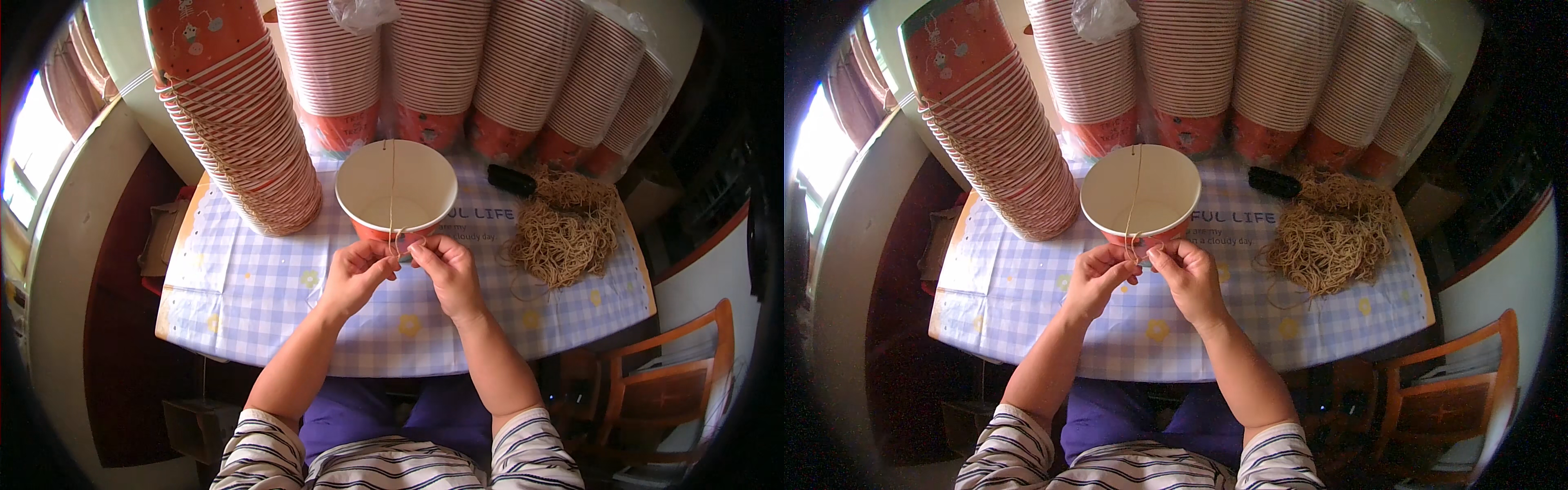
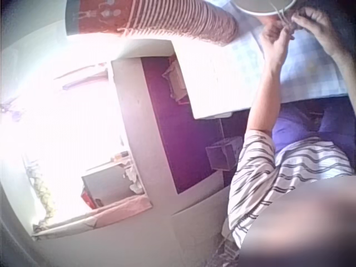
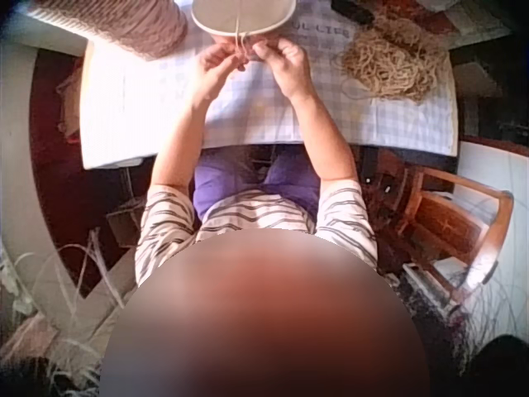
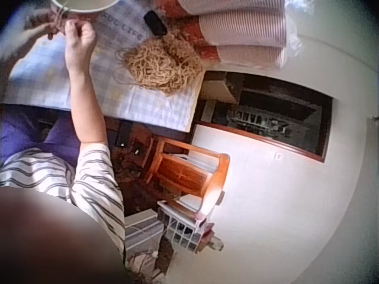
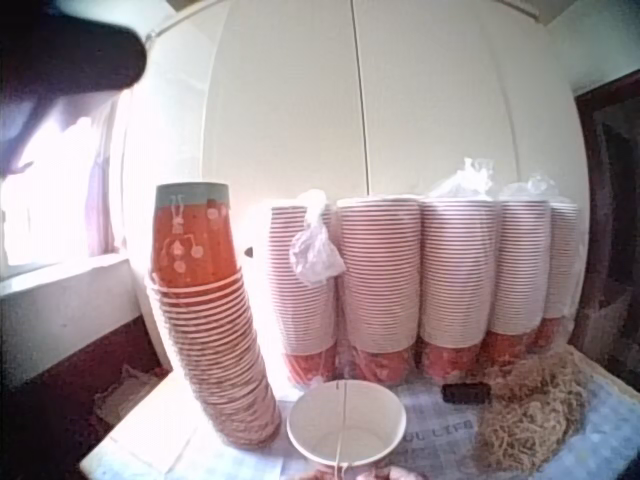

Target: The person is tying thin strings to large paper buckets to create handles.

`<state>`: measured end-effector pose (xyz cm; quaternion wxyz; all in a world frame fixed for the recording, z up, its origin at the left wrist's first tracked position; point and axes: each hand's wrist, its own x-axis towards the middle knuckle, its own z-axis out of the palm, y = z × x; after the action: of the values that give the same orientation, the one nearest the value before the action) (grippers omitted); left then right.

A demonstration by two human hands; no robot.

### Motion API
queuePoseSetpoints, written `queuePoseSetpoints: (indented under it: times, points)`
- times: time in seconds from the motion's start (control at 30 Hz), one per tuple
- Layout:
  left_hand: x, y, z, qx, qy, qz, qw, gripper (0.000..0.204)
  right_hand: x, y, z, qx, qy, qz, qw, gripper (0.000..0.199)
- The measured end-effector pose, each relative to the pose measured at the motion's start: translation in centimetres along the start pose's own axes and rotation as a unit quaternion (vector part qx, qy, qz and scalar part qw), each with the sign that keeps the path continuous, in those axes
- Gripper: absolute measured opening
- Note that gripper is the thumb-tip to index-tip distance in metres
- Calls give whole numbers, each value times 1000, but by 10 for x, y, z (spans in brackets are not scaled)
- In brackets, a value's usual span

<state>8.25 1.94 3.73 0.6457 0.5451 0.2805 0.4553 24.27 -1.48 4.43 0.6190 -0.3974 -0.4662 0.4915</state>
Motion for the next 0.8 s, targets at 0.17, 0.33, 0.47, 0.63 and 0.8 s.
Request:
queuePoseSetpoints:
  times: [0.17, 0.33, 0.47, 0.63, 0.8]
  points:
    - [0, 0, 1, 36, 1, 5, 999, 10, 0, 0, 0, 5, -1, -1, 1000, 16]
    - [0, -4, -2, 51, 2, 9, 999, 10, 0, -1, 1, -2, -3, -4, 1000, 16]
    - [0, -4, -2, 42, 2, 11, 999, 9, 0, 0, 1, -3, 0, -7, 1000, 16]
    - [0, -3, -2, 57, -5, 15, 998, 8, 1, 5, 0, -17, 3, -21, 1000, 18]
    - [0, -2, -1, 65, -4, 6, 998, 7, 1, 4, 2, -25, 10, -30, 999, 19]
